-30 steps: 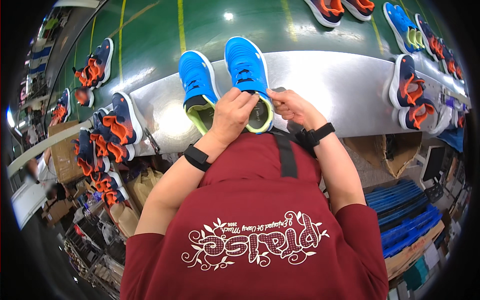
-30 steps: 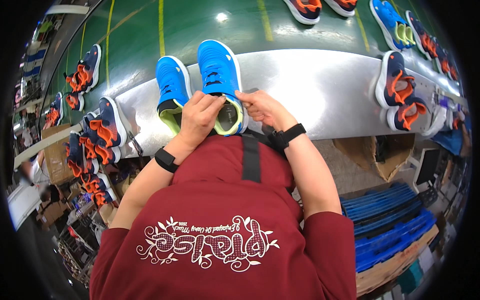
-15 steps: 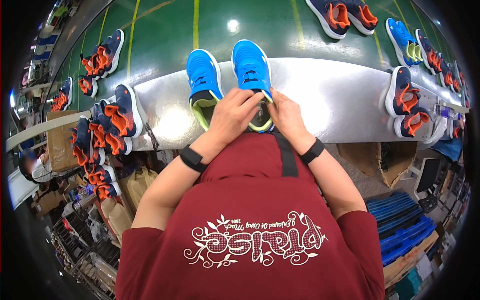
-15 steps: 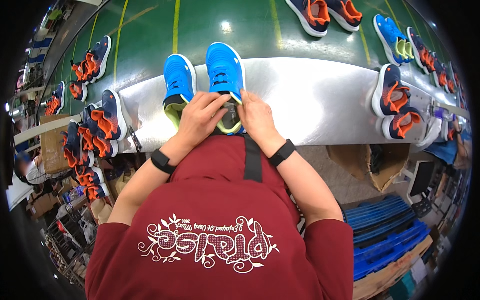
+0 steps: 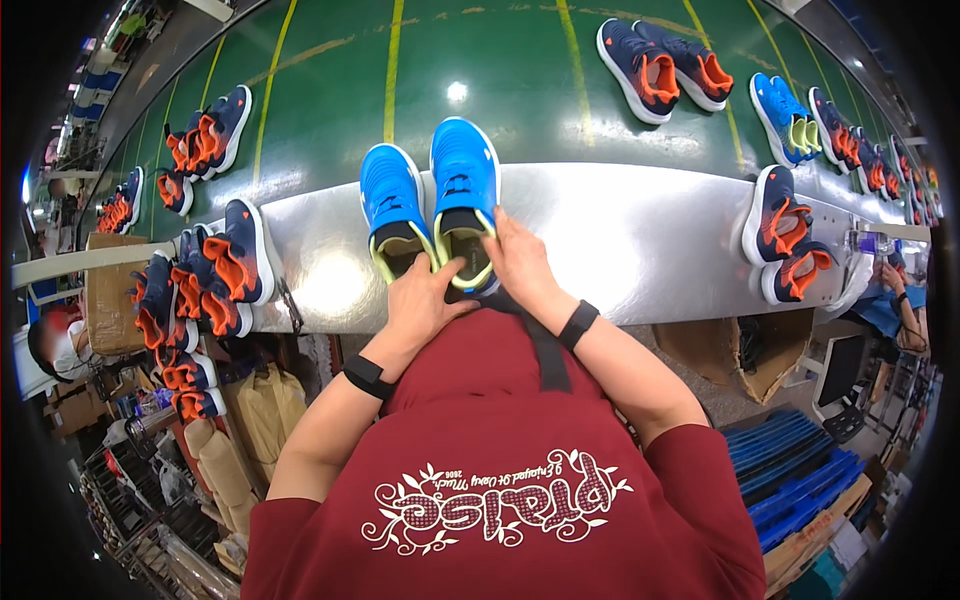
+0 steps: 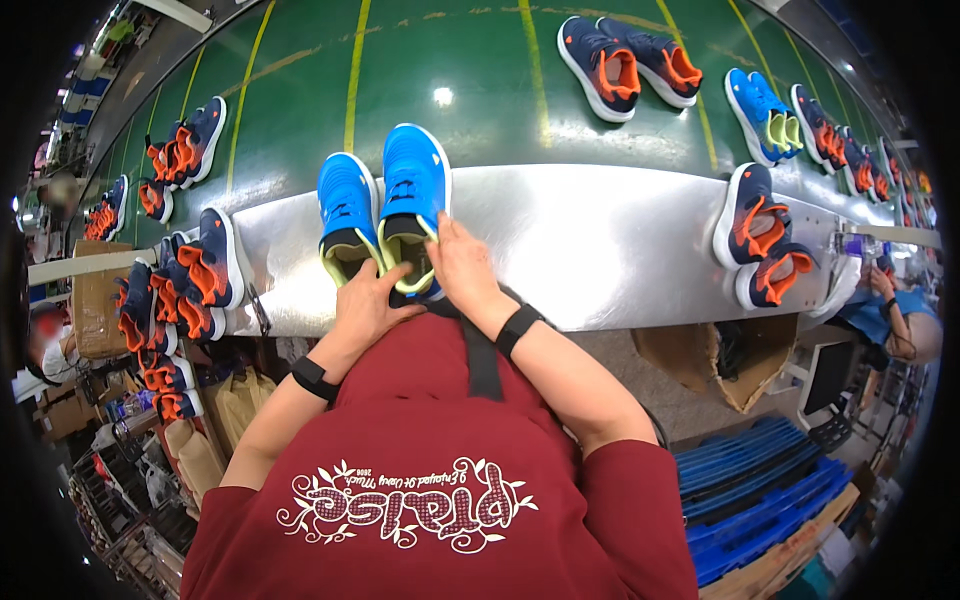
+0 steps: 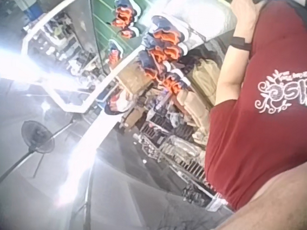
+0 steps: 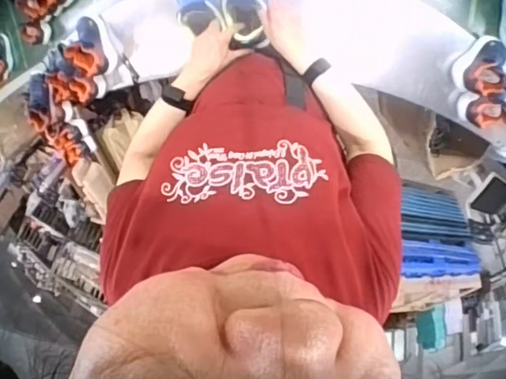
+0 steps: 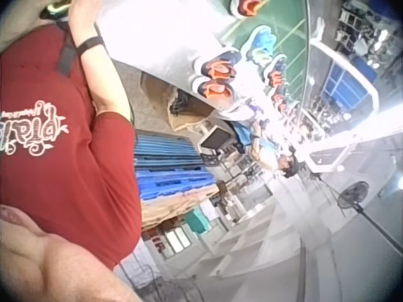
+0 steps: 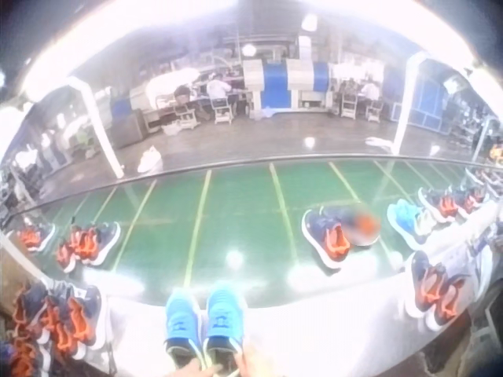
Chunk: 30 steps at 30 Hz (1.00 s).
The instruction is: The person picks up shoes from a conveyor belt, inserts paper stuffers, and fastens the straps before placing them back on the belt. They repeat this process for several pairs of shoes, including blue and navy ones.
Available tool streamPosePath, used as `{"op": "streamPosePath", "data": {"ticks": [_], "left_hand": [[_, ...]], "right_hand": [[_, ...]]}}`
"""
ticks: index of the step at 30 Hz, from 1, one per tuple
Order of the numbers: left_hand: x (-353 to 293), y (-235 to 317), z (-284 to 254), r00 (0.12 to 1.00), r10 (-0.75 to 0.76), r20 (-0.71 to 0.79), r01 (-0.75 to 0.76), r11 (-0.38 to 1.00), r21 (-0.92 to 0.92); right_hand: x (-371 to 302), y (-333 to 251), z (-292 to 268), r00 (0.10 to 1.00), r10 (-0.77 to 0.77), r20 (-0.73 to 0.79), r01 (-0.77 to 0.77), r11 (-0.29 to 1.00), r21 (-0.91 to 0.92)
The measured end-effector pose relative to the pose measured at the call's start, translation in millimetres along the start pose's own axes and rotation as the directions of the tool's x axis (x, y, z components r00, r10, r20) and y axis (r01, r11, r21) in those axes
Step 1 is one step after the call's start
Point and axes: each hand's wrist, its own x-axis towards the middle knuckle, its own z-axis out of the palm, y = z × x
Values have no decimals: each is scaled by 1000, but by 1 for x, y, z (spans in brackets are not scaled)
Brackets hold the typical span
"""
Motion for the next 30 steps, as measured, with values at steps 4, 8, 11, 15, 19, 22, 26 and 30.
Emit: {"op": "streamPosePath", "data": {"ticks": [4, 8, 11, 15, 19, 22, 26, 30], "left_hand": [[16, -1, 0, 991, 13, -136, -12, 1000, 6], [73, 2, -22, 962, 118, -248, -95, 990, 101], [150, 3, -38, 939, 148, -310, -109, 984, 141], [212, 27, -69, 885, 122, -450, -129, 992, 14], [195, 23, -34, 857, 217, -467, -340, 920, -196], [159, -31, -30, 908, 180, -378, -275, 937, -215], [127, -139, -57, 966, -68, -249, 17, 979, -203], [112, -274, -124, 941, -218, -258, 238, 970, 49]], "right_hand": [[-10, 10, -35, 949, 130, 288, -136, 991, 3], [-24, 45, -52, 986, 165, -20, -159, 972, 173], [-21, 50, -69, 972, 234, 16, -233, 958, 168], [-26, 41, -77, 981, 194, -12, -194, 981, -4], [-29, 36, -62, 987, 150, 52, -144, 985, -89], [-22, 25, -50, 976, 173, 132, -160, 981, -108], [-17, 25, -23, 991, 71, 116, -29, 945, -326], [-14, 3, 7, 941, 261, 216, -105, 830, -547]]}}
